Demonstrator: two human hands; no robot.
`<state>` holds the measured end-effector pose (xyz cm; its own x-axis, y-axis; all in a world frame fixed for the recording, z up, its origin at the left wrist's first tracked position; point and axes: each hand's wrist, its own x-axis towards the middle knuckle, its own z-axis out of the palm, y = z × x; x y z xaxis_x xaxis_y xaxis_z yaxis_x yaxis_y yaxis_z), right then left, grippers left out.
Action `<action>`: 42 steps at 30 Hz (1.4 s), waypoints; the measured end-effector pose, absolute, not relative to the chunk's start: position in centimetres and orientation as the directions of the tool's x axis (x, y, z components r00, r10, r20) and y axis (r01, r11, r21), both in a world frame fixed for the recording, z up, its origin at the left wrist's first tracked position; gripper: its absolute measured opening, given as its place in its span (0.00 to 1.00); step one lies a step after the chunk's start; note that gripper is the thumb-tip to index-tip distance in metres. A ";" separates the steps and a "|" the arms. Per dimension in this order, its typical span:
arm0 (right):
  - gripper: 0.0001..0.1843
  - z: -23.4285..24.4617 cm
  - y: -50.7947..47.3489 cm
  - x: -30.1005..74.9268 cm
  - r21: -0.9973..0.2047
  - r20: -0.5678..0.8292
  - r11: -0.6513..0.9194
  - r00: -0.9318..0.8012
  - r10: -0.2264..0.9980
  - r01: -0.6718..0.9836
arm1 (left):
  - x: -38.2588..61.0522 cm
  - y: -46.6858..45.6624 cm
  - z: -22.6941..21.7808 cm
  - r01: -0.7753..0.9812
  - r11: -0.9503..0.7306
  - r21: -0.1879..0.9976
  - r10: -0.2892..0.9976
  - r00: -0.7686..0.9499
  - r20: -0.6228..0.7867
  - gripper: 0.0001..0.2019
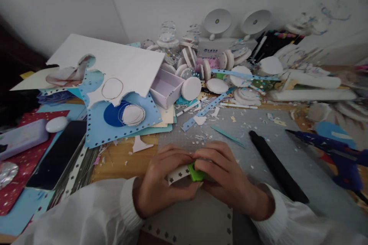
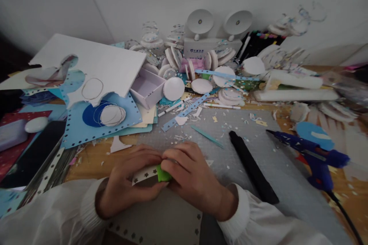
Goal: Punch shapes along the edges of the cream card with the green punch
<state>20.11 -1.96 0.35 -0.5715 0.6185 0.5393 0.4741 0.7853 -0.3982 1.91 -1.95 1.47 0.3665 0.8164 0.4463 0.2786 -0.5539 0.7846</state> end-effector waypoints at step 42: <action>0.29 -0.2 0.9 22.8 -0.707 -0.435 -0.607 -0.453 0.778 -0.363 | 1.0 -0.7 -0.3 0.287 -0.366 0.886 0.820 0.550 0.160 0.16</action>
<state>22.79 0.88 -0.22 -0.4533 0.7779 -0.4352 -0.3628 -0.6070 -0.7071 0.97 -0.73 -0.33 0.5497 0.8198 0.1604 0.2868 -0.3655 0.8855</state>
